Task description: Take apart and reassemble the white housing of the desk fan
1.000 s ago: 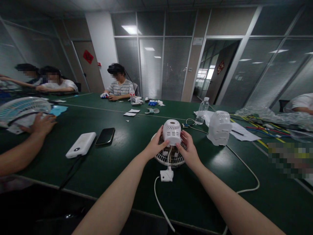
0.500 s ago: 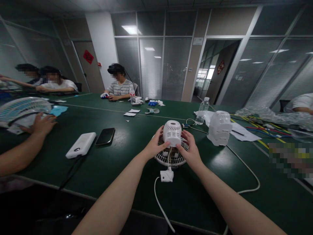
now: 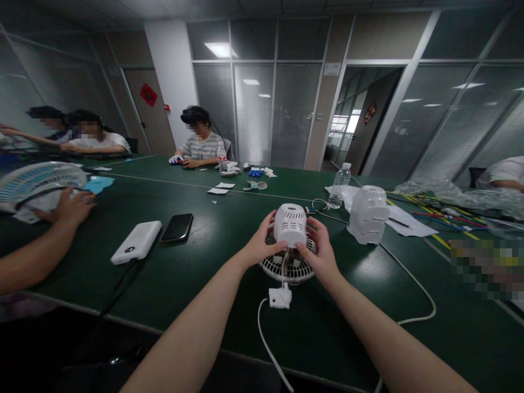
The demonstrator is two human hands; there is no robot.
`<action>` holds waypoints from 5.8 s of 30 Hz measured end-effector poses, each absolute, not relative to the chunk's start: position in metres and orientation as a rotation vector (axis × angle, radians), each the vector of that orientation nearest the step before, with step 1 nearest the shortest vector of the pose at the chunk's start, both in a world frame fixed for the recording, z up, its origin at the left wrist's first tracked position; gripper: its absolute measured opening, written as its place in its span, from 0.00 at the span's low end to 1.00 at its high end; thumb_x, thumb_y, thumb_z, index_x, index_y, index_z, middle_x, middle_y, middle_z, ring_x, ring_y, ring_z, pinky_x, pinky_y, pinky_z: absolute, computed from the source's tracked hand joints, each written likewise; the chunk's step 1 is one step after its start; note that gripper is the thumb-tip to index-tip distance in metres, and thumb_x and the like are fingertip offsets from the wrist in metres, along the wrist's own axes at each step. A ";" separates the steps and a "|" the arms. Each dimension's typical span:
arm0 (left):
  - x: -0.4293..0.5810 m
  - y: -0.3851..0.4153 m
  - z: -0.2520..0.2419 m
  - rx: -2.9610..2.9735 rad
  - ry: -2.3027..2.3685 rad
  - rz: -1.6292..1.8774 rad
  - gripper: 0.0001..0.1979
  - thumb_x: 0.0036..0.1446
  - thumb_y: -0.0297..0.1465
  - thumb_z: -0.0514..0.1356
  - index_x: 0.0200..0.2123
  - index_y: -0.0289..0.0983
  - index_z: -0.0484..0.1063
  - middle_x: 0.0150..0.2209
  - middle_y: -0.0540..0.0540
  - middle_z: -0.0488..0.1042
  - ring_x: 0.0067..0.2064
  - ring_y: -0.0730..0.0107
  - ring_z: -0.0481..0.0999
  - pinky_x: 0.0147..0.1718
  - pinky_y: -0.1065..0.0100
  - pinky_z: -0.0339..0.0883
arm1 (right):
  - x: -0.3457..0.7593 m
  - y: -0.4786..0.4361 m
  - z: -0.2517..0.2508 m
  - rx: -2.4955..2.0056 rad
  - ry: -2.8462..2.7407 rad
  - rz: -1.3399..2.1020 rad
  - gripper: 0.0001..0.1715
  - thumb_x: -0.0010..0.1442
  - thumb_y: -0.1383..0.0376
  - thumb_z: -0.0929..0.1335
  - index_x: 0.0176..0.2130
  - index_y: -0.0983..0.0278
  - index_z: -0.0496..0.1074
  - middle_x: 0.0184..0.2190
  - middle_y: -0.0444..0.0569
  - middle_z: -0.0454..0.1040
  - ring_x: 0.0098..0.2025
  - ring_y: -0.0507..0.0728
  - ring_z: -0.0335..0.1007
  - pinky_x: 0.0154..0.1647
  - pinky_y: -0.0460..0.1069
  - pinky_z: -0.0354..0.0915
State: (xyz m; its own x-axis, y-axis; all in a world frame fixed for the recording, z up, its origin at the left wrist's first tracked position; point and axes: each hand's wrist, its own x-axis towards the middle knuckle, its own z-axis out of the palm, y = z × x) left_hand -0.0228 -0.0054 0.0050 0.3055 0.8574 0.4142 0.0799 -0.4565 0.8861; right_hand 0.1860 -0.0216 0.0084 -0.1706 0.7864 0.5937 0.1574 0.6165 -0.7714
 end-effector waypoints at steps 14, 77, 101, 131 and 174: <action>-0.021 -0.008 0.005 1.792 0.794 1.173 0.50 0.48 0.43 0.67 0.68 0.43 0.42 0.67 0.38 0.51 0.66 0.46 0.53 0.63 0.47 0.50 | 0.188 -0.023 0.012 -0.793 -1.690 0.565 0.42 0.54 0.55 0.72 0.62 0.56 0.53 0.61 0.55 0.59 0.62 0.67 0.58 0.61 0.66 0.59; -0.021 -0.017 0.016 1.644 0.607 1.107 0.49 0.46 0.39 0.70 0.67 0.44 0.46 0.67 0.39 0.52 0.67 0.49 0.53 0.63 0.49 0.51 | 0.189 -0.033 0.019 -0.735 -1.756 0.612 0.45 0.56 0.55 0.71 0.65 0.53 0.46 0.65 0.54 0.52 0.62 0.68 0.58 0.59 0.66 0.63; -0.023 -0.020 0.021 1.696 0.643 1.051 0.52 0.44 0.36 0.71 0.67 0.46 0.44 0.67 0.40 0.52 0.67 0.47 0.53 0.63 0.45 0.49 | 0.196 -0.034 0.024 -0.696 -1.865 0.596 0.45 0.57 0.55 0.70 0.65 0.52 0.46 0.67 0.50 0.47 0.66 0.67 0.52 0.64 0.65 0.56; -0.025 0.012 -0.005 1.781 0.986 1.290 0.59 0.42 0.35 0.71 0.68 0.44 0.35 0.67 0.38 0.51 0.64 0.47 0.58 0.62 0.47 0.51 | 0.190 0.018 -0.008 -1.007 -1.869 0.658 0.32 0.60 0.54 0.66 0.60 0.59 0.59 0.58 0.54 0.66 0.61 0.63 0.60 0.63 0.64 0.55; -0.027 0.003 -0.001 1.749 0.734 1.233 0.51 0.46 0.42 0.69 0.67 0.42 0.43 0.67 0.38 0.51 0.67 0.48 0.53 0.64 0.50 0.49 | 0.187 -0.010 -0.002 -0.755 -1.697 0.871 0.45 0.56 0.51 0.70 0.64 0.55 0.48 0.64 0.57 0.54 0.64 0.66 0.55 0.63 0.65 0.55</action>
State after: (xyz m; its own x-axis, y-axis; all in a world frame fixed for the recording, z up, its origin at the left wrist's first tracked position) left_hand -0.0270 0.0030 -0.0010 0.3412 0.8306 0.4400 -0.0087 -0.4653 0.8851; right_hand 0.1867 -0.0104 -0.0015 -0.2644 0.8214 0.5054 0.0687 0.5388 -0.8396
